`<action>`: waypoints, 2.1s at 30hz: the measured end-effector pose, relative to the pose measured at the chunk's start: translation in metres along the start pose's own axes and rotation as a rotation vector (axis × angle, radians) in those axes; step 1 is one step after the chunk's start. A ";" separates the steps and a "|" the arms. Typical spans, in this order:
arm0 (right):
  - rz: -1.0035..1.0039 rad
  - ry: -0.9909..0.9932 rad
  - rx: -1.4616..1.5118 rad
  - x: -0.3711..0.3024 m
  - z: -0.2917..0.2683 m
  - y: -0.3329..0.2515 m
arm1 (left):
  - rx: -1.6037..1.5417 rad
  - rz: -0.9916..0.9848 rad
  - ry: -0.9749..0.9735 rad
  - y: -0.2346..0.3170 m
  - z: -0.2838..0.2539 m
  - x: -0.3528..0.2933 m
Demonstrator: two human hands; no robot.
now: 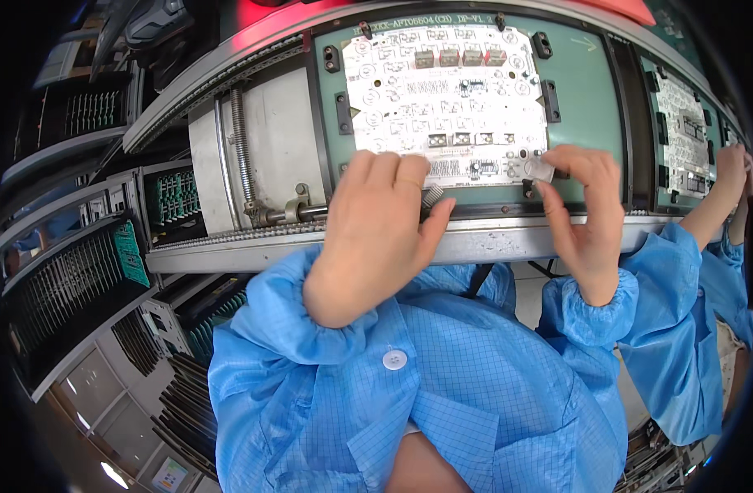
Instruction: Manual assembly of electronic components into a PCB template at a factory workstation.
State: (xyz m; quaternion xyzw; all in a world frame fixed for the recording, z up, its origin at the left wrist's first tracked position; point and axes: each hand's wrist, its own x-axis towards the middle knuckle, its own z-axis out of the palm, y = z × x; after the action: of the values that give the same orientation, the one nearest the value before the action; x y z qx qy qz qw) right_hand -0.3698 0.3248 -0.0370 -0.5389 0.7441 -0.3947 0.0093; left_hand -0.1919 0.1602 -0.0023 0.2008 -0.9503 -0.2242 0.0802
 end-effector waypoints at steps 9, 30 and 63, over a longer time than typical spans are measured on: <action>-0.045 -0.103 0.096 0.020 0.009 -0.029 | -0.276 -0.011 0.079 -0.011 0.002 -0.007; -0.413 -0.365 0.263 0.041 0.112 -0.118 | -1.336 -0.329 0.115 -0.127 -0.066 0.200; -0.498 -0.400 0.191 0.029 0.156 -0.168 | 0.529 -0.525 1.518 -0.135 -0.146 -0.291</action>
State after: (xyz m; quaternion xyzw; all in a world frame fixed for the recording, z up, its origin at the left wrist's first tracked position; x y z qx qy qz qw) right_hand -0.1798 0.1931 -0.0321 -0.7679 0.5323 -0.3393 0.1091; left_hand 0.1543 0.1139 0.0471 0.5232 -0.5822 0.1901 0.5926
